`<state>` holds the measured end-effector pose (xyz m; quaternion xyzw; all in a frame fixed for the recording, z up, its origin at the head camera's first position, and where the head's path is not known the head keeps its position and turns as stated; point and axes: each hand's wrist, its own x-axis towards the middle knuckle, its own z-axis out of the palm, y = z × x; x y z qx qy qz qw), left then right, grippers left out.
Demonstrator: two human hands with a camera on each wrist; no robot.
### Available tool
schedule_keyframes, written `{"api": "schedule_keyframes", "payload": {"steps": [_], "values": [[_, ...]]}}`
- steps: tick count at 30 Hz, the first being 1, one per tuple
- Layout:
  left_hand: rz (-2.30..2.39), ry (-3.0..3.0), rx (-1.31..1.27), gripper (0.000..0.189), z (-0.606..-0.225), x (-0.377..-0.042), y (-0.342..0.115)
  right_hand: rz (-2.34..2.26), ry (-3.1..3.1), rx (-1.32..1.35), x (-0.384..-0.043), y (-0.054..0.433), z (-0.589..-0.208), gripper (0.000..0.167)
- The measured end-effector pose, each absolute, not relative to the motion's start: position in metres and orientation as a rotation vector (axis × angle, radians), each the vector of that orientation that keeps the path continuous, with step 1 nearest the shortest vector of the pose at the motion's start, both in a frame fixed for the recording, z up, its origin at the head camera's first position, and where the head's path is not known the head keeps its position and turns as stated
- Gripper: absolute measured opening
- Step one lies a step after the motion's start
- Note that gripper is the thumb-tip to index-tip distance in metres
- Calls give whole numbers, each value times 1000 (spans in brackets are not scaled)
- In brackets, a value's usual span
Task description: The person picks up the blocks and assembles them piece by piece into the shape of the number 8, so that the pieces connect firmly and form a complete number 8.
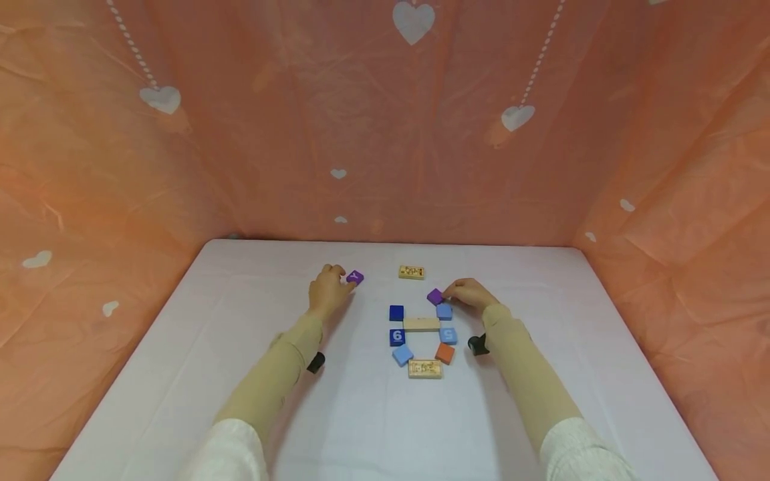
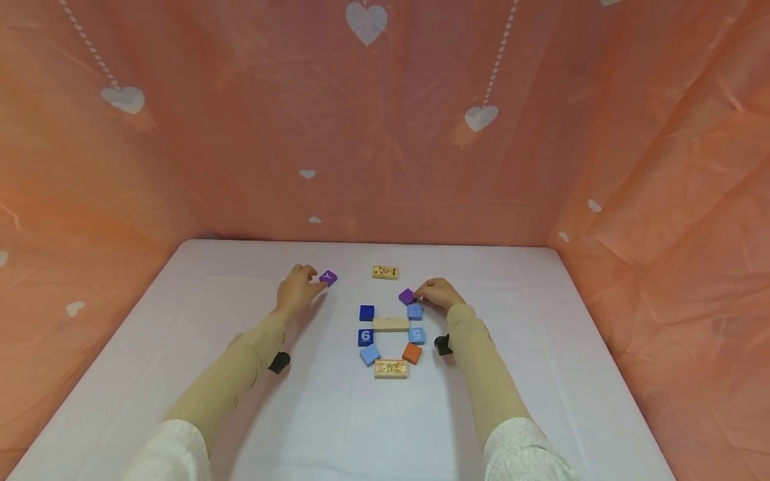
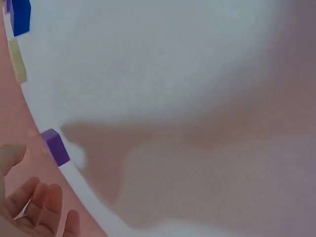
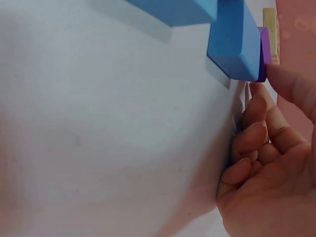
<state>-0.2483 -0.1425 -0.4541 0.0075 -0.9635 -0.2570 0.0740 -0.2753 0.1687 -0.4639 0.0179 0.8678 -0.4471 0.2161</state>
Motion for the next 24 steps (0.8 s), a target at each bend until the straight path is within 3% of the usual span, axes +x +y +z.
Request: {"api": "schedule_keyframes", "payload": {"steps": [13,24], "values": [[-798,-2909,153,40,-466,-258,-131,-1172,2446,52,-277,175,-465,30],[-847,-2904,232,31,-470,-263,-131,-1180,2445,31,-275,171,-465,30]]}}
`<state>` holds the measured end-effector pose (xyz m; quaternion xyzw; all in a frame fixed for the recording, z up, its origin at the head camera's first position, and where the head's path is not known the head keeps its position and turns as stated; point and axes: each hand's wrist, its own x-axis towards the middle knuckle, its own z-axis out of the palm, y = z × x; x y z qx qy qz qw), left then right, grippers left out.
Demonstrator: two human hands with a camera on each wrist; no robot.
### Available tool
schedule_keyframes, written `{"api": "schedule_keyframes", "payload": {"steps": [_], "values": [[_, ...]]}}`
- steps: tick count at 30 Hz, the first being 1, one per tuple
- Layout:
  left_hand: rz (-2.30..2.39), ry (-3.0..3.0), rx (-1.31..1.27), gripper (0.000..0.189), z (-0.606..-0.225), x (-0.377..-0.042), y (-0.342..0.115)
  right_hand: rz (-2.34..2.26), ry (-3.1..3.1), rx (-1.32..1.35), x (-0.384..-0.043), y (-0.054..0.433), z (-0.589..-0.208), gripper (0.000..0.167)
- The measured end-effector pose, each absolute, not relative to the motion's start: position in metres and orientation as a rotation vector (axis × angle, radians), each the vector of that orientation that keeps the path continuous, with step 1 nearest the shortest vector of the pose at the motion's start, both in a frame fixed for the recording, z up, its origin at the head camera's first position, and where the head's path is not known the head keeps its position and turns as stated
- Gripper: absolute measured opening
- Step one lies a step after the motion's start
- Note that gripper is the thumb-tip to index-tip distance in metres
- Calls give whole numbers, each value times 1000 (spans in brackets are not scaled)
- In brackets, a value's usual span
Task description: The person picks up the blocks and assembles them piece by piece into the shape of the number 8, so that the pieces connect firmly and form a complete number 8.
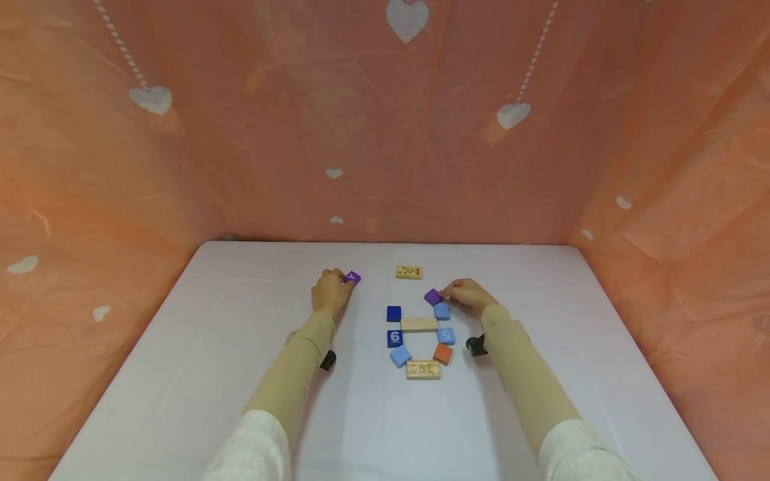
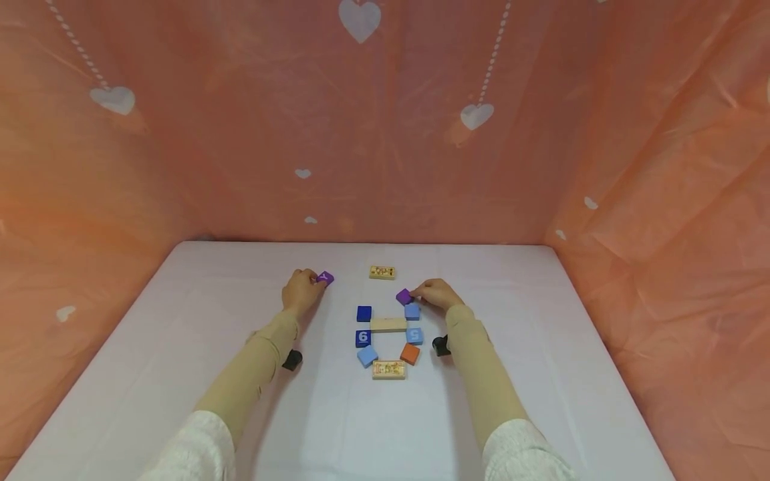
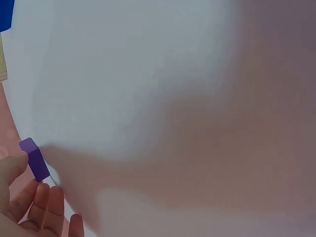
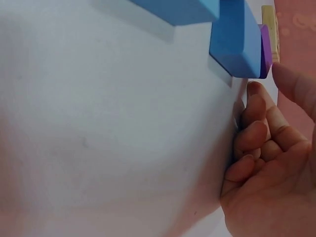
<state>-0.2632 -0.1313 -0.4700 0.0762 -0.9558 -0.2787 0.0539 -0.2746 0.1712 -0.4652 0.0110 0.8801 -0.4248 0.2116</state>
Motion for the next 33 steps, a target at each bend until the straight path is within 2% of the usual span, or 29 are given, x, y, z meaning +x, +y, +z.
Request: {"api": "schedule_keyframes", "payload": {"steps": [14,33], "values": [[-1033,-2923,302,33,-460,-258,-124,-1227,2434,26,-276,172,-469,28],[-1159,-2953,249,24,-465,-260,-94,-1230,2430,58,-276,172,-471,29]]}}
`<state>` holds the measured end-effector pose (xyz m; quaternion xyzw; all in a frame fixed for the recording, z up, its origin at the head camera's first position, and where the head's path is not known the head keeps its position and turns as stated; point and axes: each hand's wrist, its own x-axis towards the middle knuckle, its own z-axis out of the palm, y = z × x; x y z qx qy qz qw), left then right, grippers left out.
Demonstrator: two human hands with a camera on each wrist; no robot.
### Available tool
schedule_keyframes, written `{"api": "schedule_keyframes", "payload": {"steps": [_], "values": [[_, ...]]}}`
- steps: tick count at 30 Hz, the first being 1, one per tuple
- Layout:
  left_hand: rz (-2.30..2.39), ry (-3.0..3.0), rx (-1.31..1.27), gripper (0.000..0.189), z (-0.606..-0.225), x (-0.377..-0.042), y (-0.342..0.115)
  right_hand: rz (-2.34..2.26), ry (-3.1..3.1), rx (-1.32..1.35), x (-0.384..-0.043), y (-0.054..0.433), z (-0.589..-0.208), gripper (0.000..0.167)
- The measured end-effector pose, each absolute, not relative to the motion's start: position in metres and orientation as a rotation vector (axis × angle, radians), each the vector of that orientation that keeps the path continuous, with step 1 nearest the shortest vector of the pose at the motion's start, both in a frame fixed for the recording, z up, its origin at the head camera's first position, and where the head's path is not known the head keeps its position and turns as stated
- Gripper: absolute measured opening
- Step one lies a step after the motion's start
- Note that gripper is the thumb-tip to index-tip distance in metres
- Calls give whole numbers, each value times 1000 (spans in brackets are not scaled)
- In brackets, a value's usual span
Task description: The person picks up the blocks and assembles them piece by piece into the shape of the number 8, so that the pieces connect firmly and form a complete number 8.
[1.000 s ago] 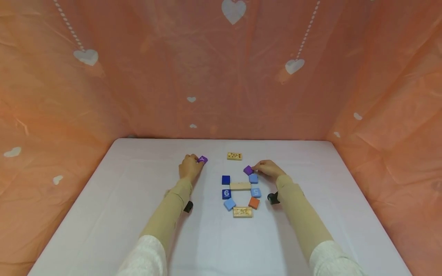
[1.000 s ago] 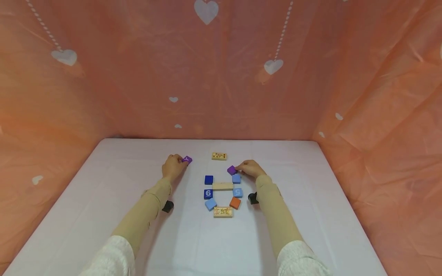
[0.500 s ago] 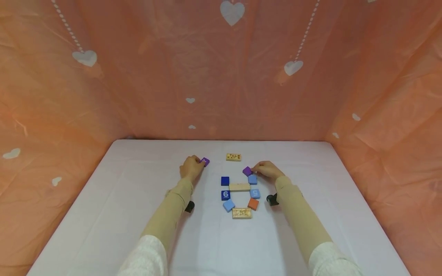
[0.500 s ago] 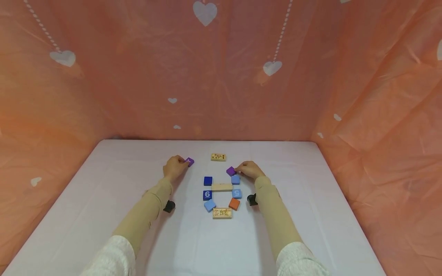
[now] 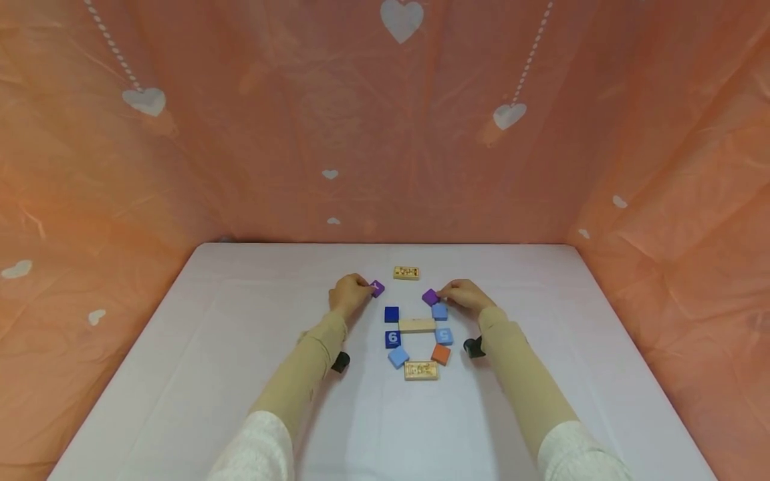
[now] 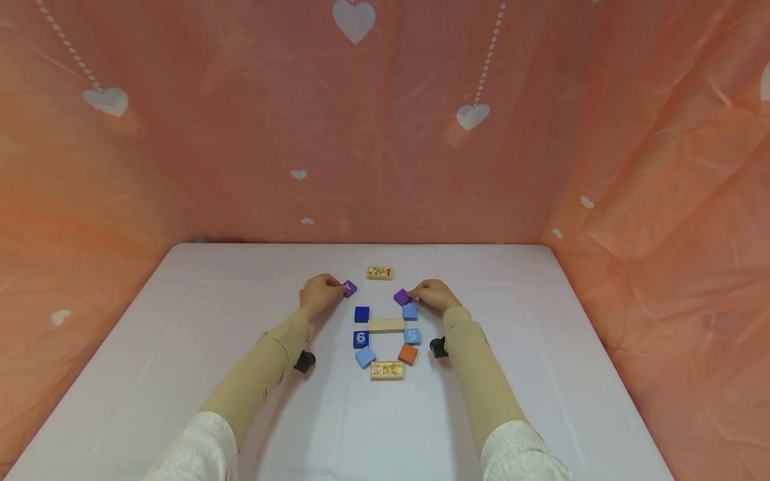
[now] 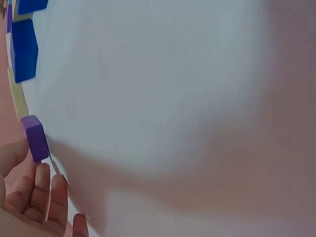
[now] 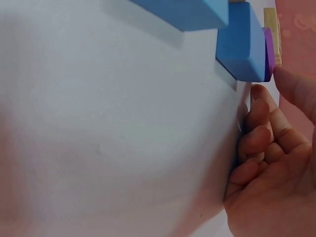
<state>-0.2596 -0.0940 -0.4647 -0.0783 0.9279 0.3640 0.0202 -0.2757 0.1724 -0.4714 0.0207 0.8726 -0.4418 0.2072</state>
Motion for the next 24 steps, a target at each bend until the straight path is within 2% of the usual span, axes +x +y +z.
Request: {"api": "schedule_keyframes", "payload": {"steps": [24], "values": [[1090,2847,-120,22,-470,-254,-70,-1198,2464,15,-276,174,-473,27]]}}
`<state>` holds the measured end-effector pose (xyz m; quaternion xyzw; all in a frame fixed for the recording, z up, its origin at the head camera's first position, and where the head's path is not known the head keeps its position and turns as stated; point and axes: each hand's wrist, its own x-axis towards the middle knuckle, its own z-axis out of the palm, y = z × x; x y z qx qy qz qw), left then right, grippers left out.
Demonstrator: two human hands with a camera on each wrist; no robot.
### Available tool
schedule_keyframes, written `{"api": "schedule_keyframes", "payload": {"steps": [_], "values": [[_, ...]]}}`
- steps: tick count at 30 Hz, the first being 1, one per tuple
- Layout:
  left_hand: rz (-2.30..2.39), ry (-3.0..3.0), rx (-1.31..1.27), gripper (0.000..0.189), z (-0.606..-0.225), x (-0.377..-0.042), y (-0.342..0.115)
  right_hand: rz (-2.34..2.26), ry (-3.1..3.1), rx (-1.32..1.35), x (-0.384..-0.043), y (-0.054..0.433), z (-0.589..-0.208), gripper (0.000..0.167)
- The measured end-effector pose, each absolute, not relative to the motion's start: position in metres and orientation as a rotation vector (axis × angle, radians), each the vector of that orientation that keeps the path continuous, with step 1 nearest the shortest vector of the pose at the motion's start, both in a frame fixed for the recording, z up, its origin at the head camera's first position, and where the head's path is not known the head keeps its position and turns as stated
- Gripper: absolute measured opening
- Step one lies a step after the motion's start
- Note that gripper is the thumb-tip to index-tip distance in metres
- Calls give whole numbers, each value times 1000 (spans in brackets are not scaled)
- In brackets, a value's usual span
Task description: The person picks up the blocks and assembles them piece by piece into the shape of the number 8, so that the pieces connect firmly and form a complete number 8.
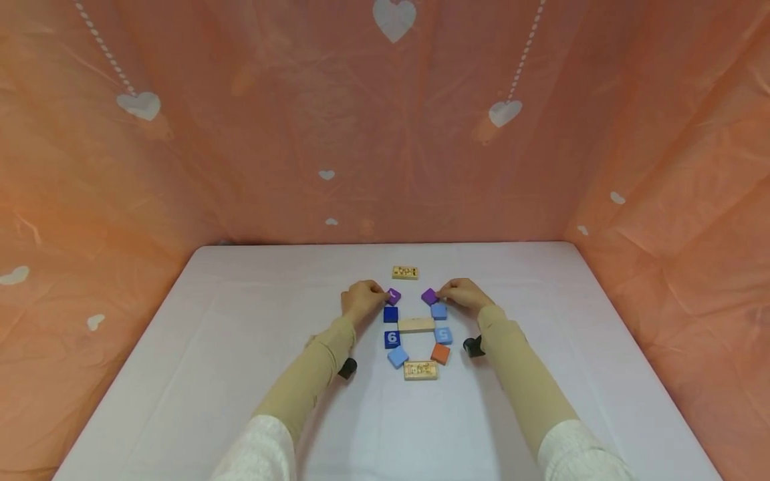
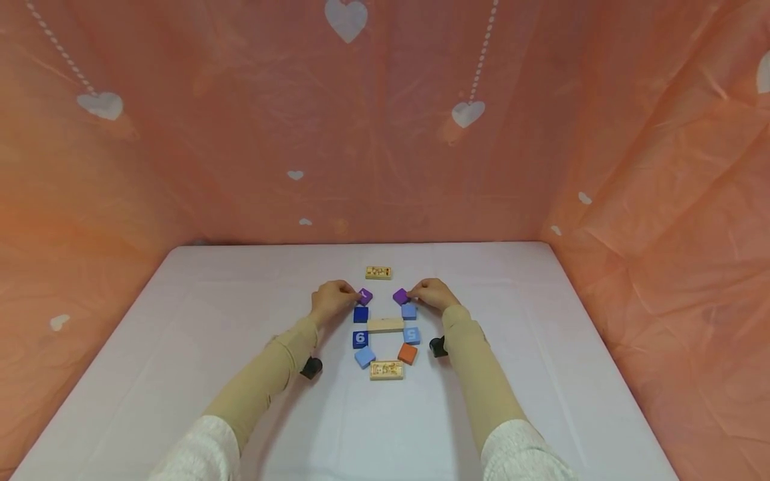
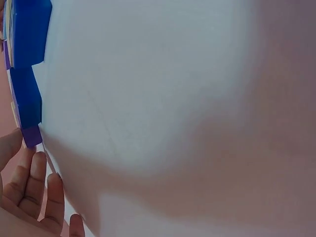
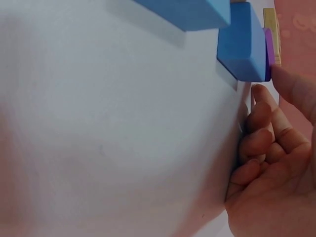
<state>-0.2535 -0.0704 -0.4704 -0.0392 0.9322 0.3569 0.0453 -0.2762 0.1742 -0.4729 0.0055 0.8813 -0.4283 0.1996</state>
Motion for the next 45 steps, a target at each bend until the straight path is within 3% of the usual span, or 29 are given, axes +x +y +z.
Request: {"api": "schedule_keyframes", "payload": {"steps": [19,45], "values": [[1048,2865,-37,26,-478,-252,-72,-1219,2452,26,-270,173,-469,31],[1066,2824,24,23,-473,-253,-72,-1248,2458,-21,-271,174,-471,24]]}}
